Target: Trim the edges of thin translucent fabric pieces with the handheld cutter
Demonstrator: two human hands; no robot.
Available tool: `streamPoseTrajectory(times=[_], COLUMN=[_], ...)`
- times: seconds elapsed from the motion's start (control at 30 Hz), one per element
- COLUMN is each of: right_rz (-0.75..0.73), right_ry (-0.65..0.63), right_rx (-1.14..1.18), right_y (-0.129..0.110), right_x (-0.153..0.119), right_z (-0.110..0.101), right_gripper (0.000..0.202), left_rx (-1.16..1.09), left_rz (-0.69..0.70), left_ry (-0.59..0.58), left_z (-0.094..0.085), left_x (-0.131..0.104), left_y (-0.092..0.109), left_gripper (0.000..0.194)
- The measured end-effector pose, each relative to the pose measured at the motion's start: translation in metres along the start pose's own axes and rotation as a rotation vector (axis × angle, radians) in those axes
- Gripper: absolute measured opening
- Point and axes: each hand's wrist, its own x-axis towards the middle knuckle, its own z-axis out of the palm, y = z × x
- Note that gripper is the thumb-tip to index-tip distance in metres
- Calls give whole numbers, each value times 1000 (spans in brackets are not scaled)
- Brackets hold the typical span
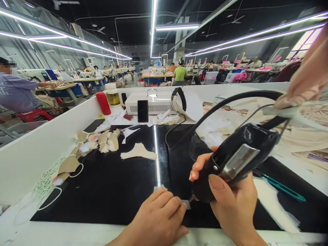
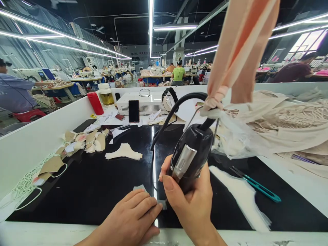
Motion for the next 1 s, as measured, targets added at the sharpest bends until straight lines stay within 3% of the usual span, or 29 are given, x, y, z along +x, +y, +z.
streamPoseTrajectory(times=[0.47,0.67,0.83,1.0], right_rz=[-10,-13,-22,7], right_ry=[9,22,-3,18], right_rx=[-12,-7,-15,-48], right_y=[4,3,2,0], right_x=[0,2,1,0], right_z=[-1,-1,-2,0], right_gripper=[21,32,24,14], left_rx=[-14,1,-9,-5], left_rz=[-6,-9,-17,-16], left_ry=[-3,-7,33,-11], left_z=[2,3,1,0], left_x=[-4,-5,-1,-1], left_y=[4,1,2,4], left_gripper=[33,32,33,32])
